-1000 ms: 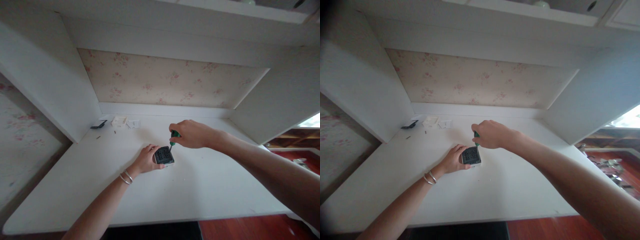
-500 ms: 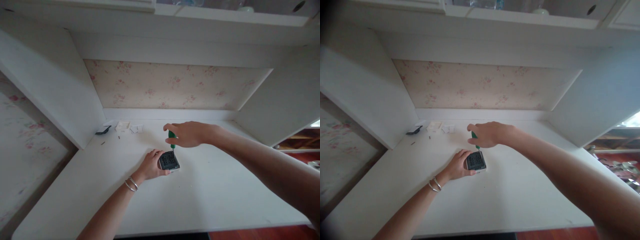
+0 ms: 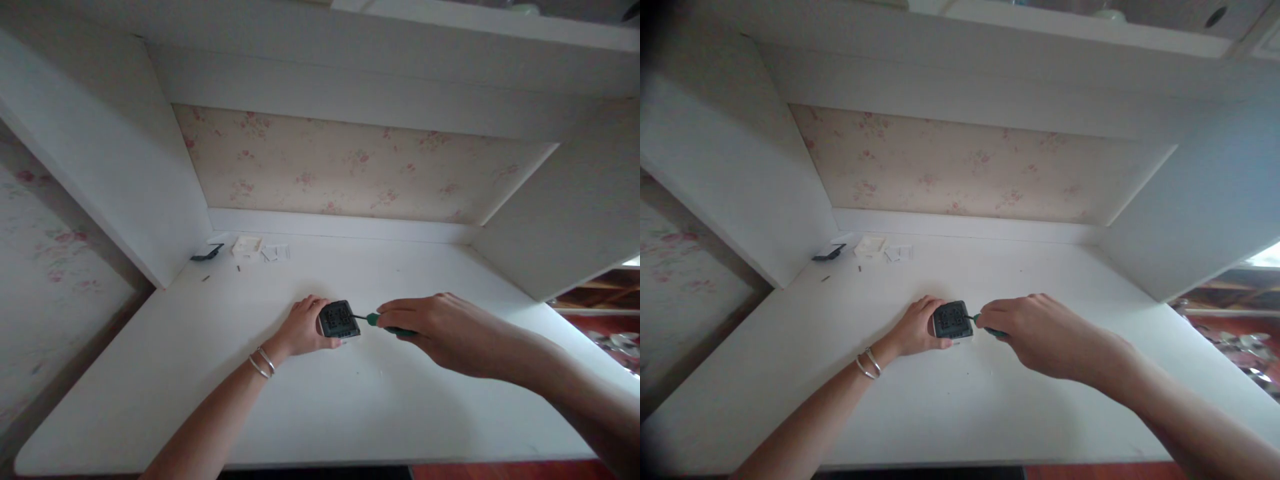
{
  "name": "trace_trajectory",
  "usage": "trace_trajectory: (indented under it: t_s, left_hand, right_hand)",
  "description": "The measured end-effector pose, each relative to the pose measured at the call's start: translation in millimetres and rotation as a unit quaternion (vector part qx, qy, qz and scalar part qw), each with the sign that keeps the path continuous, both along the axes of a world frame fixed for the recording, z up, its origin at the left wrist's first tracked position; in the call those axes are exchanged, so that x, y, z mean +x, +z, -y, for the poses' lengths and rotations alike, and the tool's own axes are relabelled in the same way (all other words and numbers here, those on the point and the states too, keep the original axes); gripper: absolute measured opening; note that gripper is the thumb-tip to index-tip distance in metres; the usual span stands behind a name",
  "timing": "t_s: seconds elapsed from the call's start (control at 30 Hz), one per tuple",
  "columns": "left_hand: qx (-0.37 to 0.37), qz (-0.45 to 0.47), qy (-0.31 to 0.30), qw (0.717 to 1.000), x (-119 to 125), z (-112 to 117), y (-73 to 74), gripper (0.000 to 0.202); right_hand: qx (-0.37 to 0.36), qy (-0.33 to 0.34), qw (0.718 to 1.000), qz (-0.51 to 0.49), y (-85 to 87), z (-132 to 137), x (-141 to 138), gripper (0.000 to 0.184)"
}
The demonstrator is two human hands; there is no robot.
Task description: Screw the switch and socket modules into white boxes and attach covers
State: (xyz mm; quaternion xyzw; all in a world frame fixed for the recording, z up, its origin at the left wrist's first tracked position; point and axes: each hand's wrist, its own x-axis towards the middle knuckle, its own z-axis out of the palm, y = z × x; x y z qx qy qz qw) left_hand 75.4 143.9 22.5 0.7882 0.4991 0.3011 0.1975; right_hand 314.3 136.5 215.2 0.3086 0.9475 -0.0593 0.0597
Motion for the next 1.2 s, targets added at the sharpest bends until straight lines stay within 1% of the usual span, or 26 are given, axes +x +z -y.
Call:
trace_trajectory:
  t_s: [0.07, 0.1, 0.13, 0.17, 0.2, 0.3, 0.33, 0.4, 0.47, 0.57, 0.63, 0.7, 0.8, 0.83, 0.87, 0.9, 0.97, 1.03, 1.07, 1.1, 1.13, 1.2]
  left_hand:
    - [-0.006, 0.002, 0.004, 1.0, 0.0, 0.1, 0.2, 0.075]
    - [-0.007, 0.003, 0.005, 1.0, 0.0, 0.2, 0.5, 0.074]
    - [-0.007, 0.004, 0.005, 1.0, 0.0, 0.3, 0.8, 0.074]
    - [-0.006, 0.004, 0.005, 1.0, 0.1, 0.4, 1.2, 0.074]
    - [-0.004, 0.003, 0.004, 1.0, 0.1, 0.5, 1.5, 0.074]
    - [-0.001, 0.003, -0.001, 1.0, 0.4, 0.8, 2.2, 0.073]
    - [0.0, 0.004, -0.002, 1.0, 0.5, 0.9, 2.2, 0.073]
    - [0.001, 0.006, -0.003, 1.0, 0.7, 0.8, 2.2, 0.074]
    - [0.002, 0.005, 0.0, 1.0, 0.9, 0.8, 2.1, 0.074]
    - [0.004, 0.003, 0.003, 1.0, 1.0, 1.0, 2.4, 0.073]
    - [0.002, 0.001, 0.003, 1.0, 0.8, 1.2, 2.5, 0.073]
    - [-0.001, -0.001, 0.005, 1.0, 0.6, 1.3, 2.3, 0.073]
    - [-0.004, -0.002, 0.006, 1.0, 0.5, 1.0, 1.6, 0.075]
    - [-0.004, -0.001, 0.006, 1.0, 0.5, 0.8, 1.5, 0.076]
    - [-0.004, 0.0, 0.006, 1.0, 0.6, 0.7, 1.5, 0.076]
    - [-0.002, 0.001, 0.006, 1.0, 0.7, 0.7, 1.7, 0.076]
    - [0.001, 0.001, 0.006, 1.0, 1.1, 0.9, 2.5, 0.074]
    - [0.003, 0.0, 0.008, 1.0, 1.4, 1.4, 3.5, 0.072]
    - [0.003, 0.0, 0.008, 1.0, 1.5, 1.6, 3.8, 0.072]
    - [0.002, 0.001, 0.01, 1.0, 1.5, 1.9, 4.0, 0.072]
    - [0.001, 0.002, 0.01, 1.0, 1.5, 2.0, 3.9, 0.073]
    - [0.0, 0.002, 0.01, 1.0, 1.4, 1.9, 3.2, 0.074]
  right_hand:
    - [0.012, -0.022, 1.0, -0.009, -1.4, -1.9, 4.9, 0.023]
    - [0.021, -0.033, 0.999, -0.007, -1.7, -3.8, 4.9, 0.02]
    - [0.03, -0.045, 0.999, 0.003, -2.0, -5.9, 3.5, 0.016]
    - [0.043, -0.06, 0.997, 0.018, -2.2, -7.9, 0.9, 0.016]
    - [0.06, -0.074, 0.995, 0.034, -2.3, -9.5, -2.5, 0.023]
    - [0.12, -0.111, 0.984, 0.074, -2.4, -12.8, -13.3, 0.054]
    - [0.139, -0.12, 0.98, 0.079, -1.9, -14.0, -16.0, 0.06]
    - [0.161, -0.13, 0.975, 0.075, -0.4, -17.9, -19.8, 0.064]
    - [0.156, -0.113, 0.98, 0.046, 1.0, -24.5, -22.0, 0.06]
    - [0.133, -0.04, 0.99, -0.002, 0.2, -38.9, -25.7, 0.044]
    - [0.12, -0.003, 0.993, -0.024, -1.6, -48.6, -28.6, 0.032]
    - [0.077, 0.02, 0.995, -0.053, -2.1, -55.6, -30.9, 0.026]
    - [-0.02, 0.043, 0.996, -0.079, 1.7, -59.5, -32.8, 0.029]
    - [-0.034, 0.044, 0.996, -0.07, 3.7, -59.6, -33.9, 0.032]
    - [-0.03, 0.038, 0.998, -0.052, 5.7, -59.5, -35.7, 0.032]
    - [-0.008, 0.023, 0.999, -0.028, 7.6, -59.7, -38.2, 0.032]
    - [0.069, -0.026, 0.997, 0.026, 10.4, -61.2, -45.3, 0.035]
    - [0.14, -0.076, 0.985, 0.07, 12.5, -65.1, -52.3, 0.049]
    - [0.157, -0.094, 0.98, 0.084, 13.6, -67.6, -54.7, 0.054]
    - [0.154, -0.105, 0.978, 0.089, 14.8, -70.3, -56.1, 0.057]
    - [0.13, -0.104, 0.982, 0.087, 16.0, -72.7, -56.5, 0.057]
    - [0.034, -0.071, 0.995, 0.064, 18.2, -76.1, -55.4, 0.05]
